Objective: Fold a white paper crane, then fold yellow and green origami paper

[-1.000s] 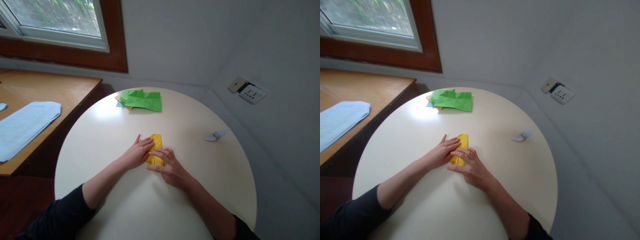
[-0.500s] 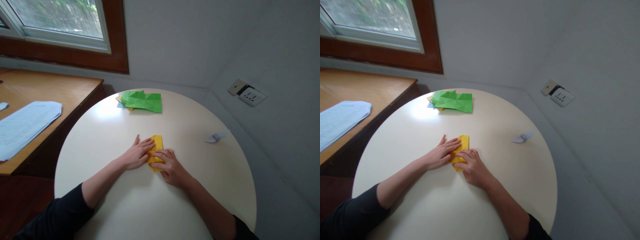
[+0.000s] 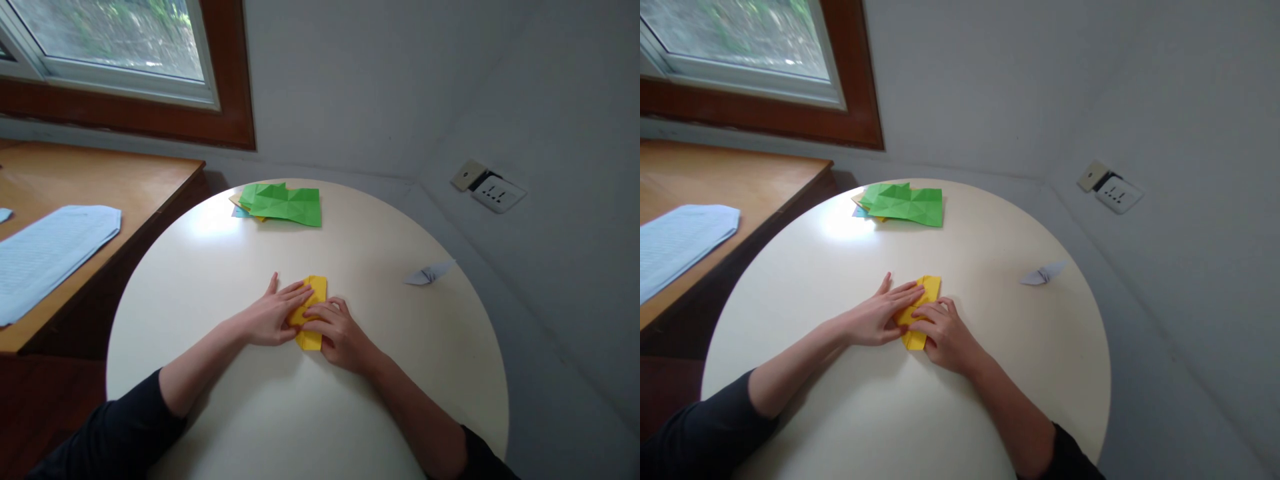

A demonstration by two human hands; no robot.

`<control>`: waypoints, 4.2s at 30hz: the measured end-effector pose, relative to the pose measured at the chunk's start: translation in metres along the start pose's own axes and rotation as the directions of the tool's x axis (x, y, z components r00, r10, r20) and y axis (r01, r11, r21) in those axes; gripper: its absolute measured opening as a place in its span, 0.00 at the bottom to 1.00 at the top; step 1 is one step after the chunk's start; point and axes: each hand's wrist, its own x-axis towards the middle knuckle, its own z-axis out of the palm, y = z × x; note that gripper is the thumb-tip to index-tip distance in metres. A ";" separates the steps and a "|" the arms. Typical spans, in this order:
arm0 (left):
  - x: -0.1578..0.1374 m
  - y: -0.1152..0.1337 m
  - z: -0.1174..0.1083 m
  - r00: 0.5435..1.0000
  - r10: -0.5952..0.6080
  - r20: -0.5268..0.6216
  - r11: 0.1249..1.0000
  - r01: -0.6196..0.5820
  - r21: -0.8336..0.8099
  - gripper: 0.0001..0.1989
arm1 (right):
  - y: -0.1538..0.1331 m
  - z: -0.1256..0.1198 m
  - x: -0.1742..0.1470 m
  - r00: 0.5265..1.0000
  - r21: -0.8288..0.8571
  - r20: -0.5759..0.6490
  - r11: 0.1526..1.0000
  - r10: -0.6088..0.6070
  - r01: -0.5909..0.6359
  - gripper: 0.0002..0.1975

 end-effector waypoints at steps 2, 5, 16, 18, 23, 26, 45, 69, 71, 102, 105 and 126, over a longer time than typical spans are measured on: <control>0.000 0.003 -0.001 1.000 0.023 0.018 1.000 -0.022 -0.019 0.41 | 0.004 -0.001 -0.001 0.999 -0.014 -0.042 1.000 0.009 -0.010 0.12; -0.001 0.007 -0.003 0.998 0.055 0.044 0.997 -0.052 -0.050 0.46 | 0.008 -0.002 -0.001 0.996 -0.031 -0.077 0.998 0.045 -0.048 0.12; -0.002 0.013 -0.008 0.993 0.074 0.096 0.992 -0.064 -0.105 0.47 | 0.022 -0.001 -0.009 0.985 -0.003 0.037 0.985 0.170 -0.170 0.24; -0.002 0.013 -0.008 0.992 0.075 0.099 0.994 -0.066 -0.090 0.46 | 0.022 -0.002 -0.009 0.981 -0.006 0.061 0.983 0.186 -0.186 0.23; -0.001 0.013 -0.007 1.000 0.020 0.006 1.000 -0.020 -0.013 0.38 | 0.018 -0.008 -0.009 0.952 -0.076 0.058 0.952 0.302 -0.297 0.20; -0.001 0.013 -0.005 0.994 -0.016 -0.105 1.000 0.016 0.000 0.30 | 0.014 -0.013 -0.008 0.921 -0.125 0.053 0.918 0.385 -0.377 0.19; 0.002 0.018 0.004 0.989 0.134 -0.058 0.991 -0.134 0.009 0.09 | 0.019 -0.013 -0.013 0.935 -0.215 0.068 0.920 0.349 -0.328 0.21; -0.016 0.047 0.019 0.983 -0.061 -0.172 0.944 0.112 0.309 0.12 | -0.001 -0.009 -0.021 0.838 -0.442 0.043 0.763 0.544 -0.472 0.23; -0.015 0.043 0.022 0.975 -0.065 -0.215 0.935 0.135 0.328 0.09 | -0.001 -0.008 -0.023 0.853 -0.449 0.055 0.776 0.518 -0.443 0.22; -0.010 0.013 0.024 0.906 -0.196 -0.375 0.978 0.210 -0.002 0.13 | 0.028 -0.031 -0.034 0.822 0.062 -0.074 0.825 0.565 -0.562 0.10; -0.009 0.014 0.022 0.931 -0.176 -0.321 0.980 0.196 0.031 0.15 | 0.025 -0.032 -0.032 0.815 0.081 -0.067 0.818 0.575 -0.570 0.09; -0.003 0.012 0.015 0.941 -0.265 -0.212 0.964 0.260 -0.053 0.15 | 0.030 -0.028 -0.029 0.742 0.239 -0.112 0.743 0.661 -0.625 0.07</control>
